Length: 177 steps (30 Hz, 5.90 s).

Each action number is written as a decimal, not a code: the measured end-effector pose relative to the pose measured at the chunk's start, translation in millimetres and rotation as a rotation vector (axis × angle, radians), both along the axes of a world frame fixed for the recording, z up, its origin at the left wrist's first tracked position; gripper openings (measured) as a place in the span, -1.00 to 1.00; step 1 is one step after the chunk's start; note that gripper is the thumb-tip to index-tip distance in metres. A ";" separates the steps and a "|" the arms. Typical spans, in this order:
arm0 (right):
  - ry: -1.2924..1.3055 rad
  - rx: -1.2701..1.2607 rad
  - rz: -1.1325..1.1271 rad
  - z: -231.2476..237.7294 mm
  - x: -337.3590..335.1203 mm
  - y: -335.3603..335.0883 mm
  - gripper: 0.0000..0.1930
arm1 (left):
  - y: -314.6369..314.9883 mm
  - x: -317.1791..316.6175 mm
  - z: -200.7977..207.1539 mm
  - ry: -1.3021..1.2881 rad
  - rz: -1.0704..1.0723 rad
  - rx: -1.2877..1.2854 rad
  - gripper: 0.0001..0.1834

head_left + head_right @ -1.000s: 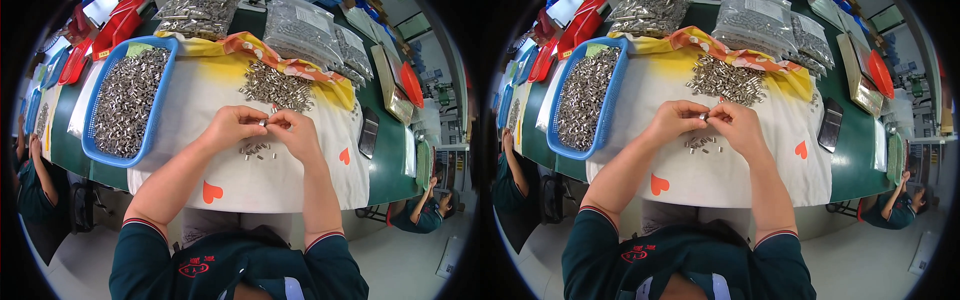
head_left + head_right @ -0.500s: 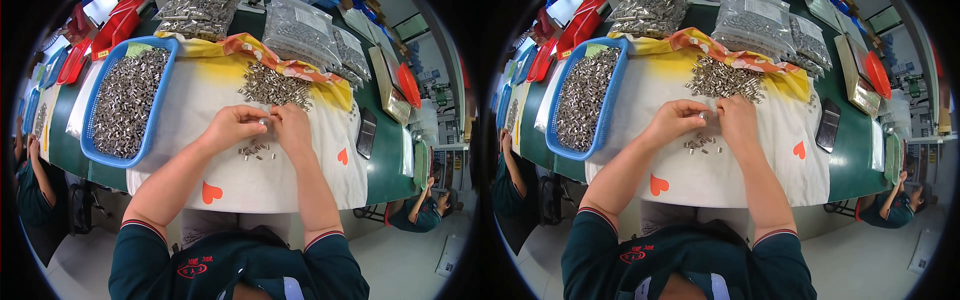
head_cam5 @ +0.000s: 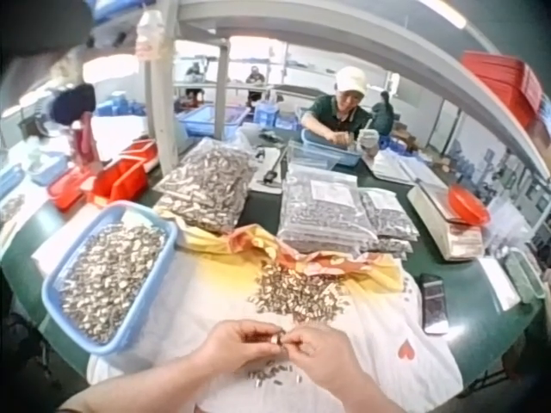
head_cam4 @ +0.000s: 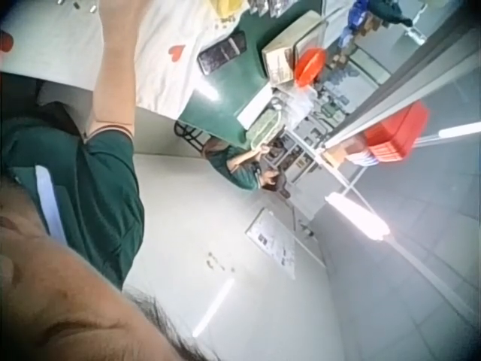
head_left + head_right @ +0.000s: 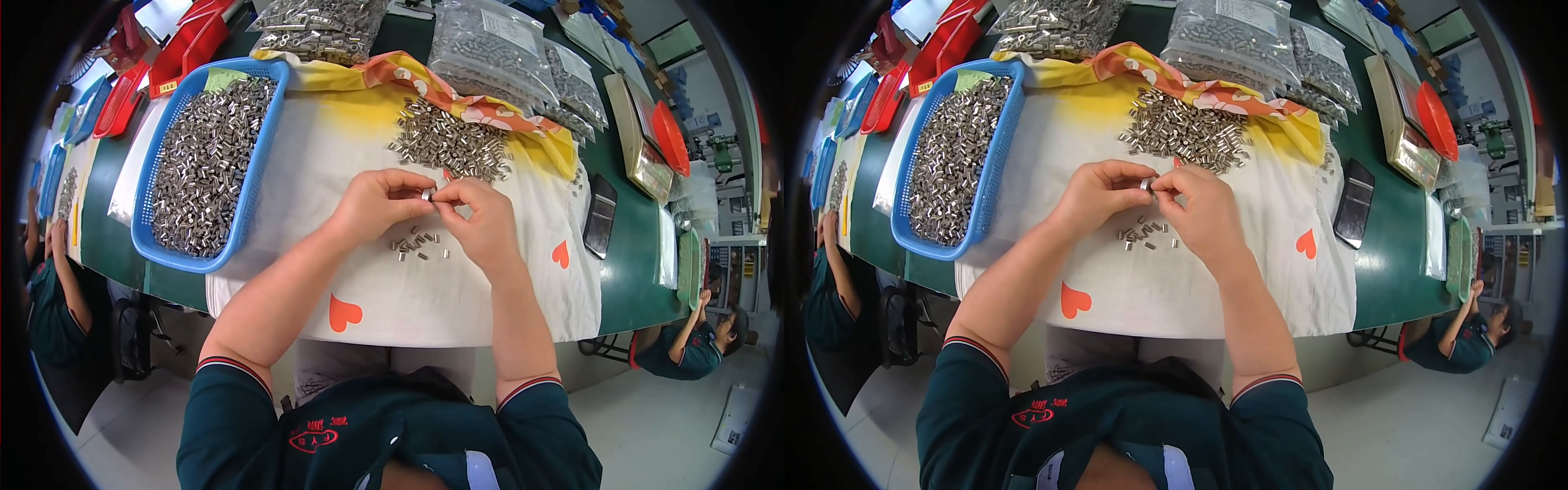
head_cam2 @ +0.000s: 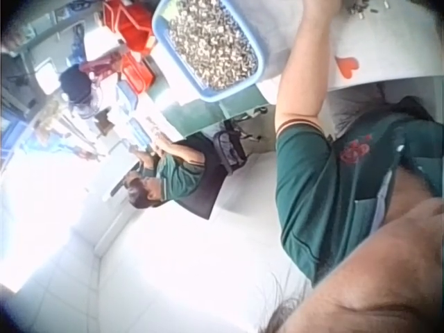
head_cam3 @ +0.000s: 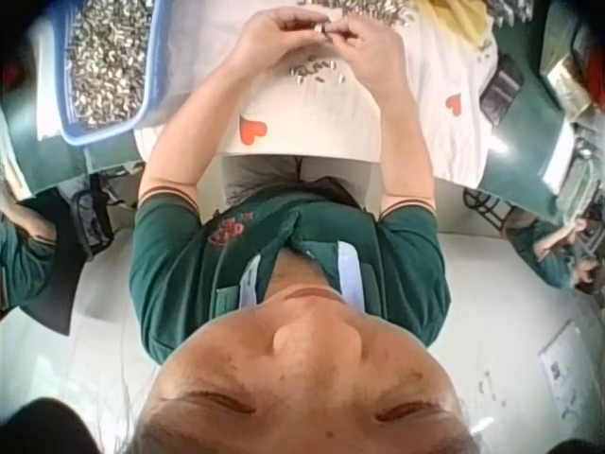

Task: Manually assembling small metal hardware parts by inserting internal components into metal housings.

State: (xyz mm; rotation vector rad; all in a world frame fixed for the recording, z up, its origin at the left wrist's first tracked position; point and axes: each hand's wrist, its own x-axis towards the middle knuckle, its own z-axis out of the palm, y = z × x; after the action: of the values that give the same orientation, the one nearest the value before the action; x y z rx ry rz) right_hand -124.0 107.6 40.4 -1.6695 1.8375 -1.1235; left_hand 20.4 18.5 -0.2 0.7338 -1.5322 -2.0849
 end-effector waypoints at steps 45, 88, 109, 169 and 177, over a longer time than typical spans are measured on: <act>0.251 -0.165 -0.014 -2.9 7.6 -0.3 -0.93 | -0.8 2.1 4.1 -0.045 0.001 0.040 -0.70; 0.545 0.028 -0.086 -24.1 -25.7 -13.1 -0.91 | 1.5 3.7 13.3 0.028 -0.108 0.305 -0.72; 0.041 -0.023 0.007 -2.3 0.2 1.8 -0.92 | 1.6 2.1 7.5 -0.066 0.034 -0.023 -0.69; 0.226 0.045 -0.220 -19.6 -33.9 -11.8 -0.91 | 6.2 -1.1 11.7 -0.090 -0.190 0.074 -0.67; 0.501 0.130 -0.161 -22.0 -31.2 -12.4 -0.92 | 5.7 -0.3 11.0 -0.073 -0.187 0.032 -0.69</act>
State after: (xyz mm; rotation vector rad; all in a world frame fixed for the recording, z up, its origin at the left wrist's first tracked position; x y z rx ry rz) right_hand -155.2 95.2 18.4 -1.8717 2.3264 -0.6562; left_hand 20.2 24.2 10.8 0.7094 -1.6673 -2.2450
